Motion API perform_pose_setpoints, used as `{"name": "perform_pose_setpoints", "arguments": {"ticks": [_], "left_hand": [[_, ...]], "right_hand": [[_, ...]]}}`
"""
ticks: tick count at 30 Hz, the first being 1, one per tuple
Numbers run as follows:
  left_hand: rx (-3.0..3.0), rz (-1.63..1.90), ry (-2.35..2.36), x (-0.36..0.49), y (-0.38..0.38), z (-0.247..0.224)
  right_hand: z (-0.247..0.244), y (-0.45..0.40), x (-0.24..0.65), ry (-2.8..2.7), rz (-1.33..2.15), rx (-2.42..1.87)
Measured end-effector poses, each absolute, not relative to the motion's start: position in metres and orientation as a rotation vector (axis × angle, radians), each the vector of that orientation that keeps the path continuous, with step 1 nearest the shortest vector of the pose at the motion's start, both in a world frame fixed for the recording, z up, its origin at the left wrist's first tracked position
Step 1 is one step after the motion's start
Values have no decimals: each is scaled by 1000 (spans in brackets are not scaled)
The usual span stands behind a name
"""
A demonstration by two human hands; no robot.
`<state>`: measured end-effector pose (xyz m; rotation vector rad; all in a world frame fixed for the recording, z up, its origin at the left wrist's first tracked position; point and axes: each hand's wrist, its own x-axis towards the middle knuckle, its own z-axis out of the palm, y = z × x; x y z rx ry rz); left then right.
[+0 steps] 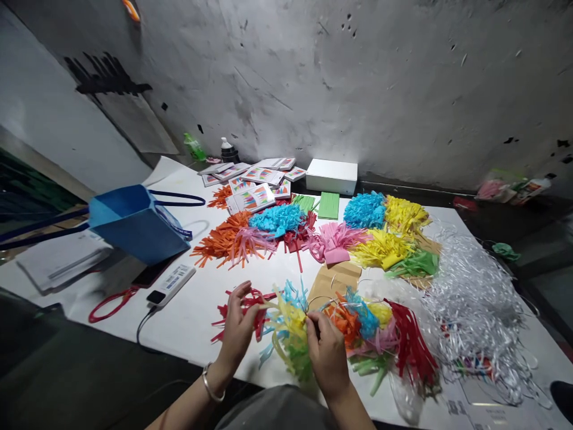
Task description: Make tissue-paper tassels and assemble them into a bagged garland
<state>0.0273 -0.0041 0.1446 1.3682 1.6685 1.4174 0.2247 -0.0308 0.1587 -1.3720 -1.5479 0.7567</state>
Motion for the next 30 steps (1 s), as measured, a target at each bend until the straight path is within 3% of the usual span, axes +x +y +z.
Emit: {"name": "perform_pose_setpoints", "arguments": {"ticks": [3,6,11,17,30], "left_hand": [[1818,1064,1365,40,-14,157],[1678,851,1183,58,-19,163],[1060,893,1031,65,-18,161],[771,901,891,66,-21,154],[756,845,863,67,-21,153]], "right_hand": [[157,-33,220,-1527,879,-1345],[158,-34,218,-1383,1020,-1377],[161,-38,224,-1318,1031,-1400],[165,-46,226,-1369,1009,-1396],[164,-47,232,-1463,981,-1389]]}}
